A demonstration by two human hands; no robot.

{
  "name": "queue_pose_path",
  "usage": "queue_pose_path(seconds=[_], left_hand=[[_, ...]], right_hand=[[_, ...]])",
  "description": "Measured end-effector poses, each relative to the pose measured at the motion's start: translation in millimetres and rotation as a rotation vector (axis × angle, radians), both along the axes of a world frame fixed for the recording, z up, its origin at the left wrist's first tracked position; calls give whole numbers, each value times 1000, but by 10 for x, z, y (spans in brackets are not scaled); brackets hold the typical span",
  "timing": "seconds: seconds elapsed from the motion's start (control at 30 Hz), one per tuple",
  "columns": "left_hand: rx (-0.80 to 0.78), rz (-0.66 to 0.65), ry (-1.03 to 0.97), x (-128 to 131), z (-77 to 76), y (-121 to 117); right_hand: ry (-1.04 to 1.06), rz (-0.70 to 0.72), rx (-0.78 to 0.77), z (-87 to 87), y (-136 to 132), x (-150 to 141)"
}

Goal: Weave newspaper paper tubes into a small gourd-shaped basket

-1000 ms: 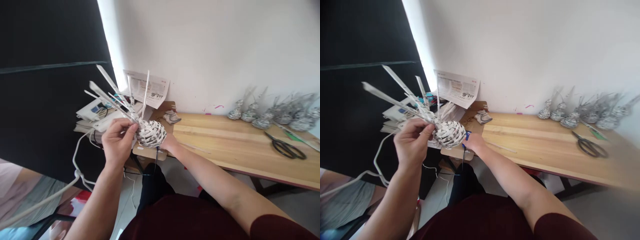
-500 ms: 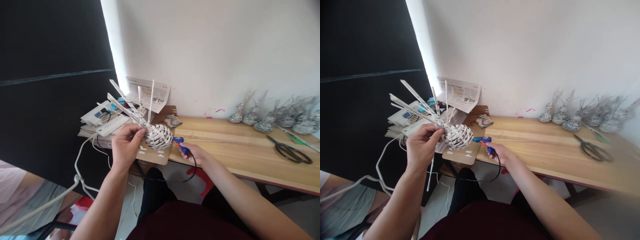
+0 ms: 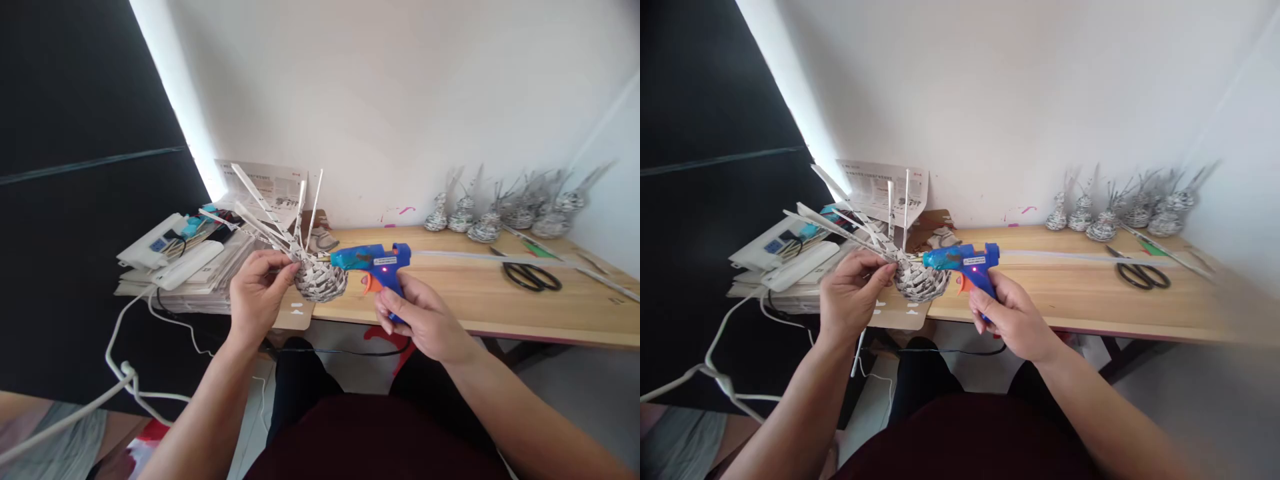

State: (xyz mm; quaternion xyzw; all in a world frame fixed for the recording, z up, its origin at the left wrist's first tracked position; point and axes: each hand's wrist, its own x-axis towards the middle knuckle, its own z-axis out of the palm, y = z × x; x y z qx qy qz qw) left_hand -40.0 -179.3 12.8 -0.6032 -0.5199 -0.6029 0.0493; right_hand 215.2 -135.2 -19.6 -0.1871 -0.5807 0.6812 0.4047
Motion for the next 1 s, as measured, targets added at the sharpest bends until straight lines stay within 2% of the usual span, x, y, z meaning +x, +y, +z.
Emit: queue_pose_path(seconds=[0.1,0.2,0.47,0.73,1.0], left_hand=[[-18,-34,6,69,-2,3],[-28,-74,-3,110,-10,4],[-55,-118,-30,165,-30,-17],[-70,-91,-24,141,-31,-19],[-69,-148,-31,134,-52,-5]], right_hand=[[-23,-43,133,0,-49,16],[-59,-76,194,8,-67,46],[-153,-168,250,26,-90,103],[-238,-170,288,91,-120,125],[-283,-202,363,98,-110,161]])
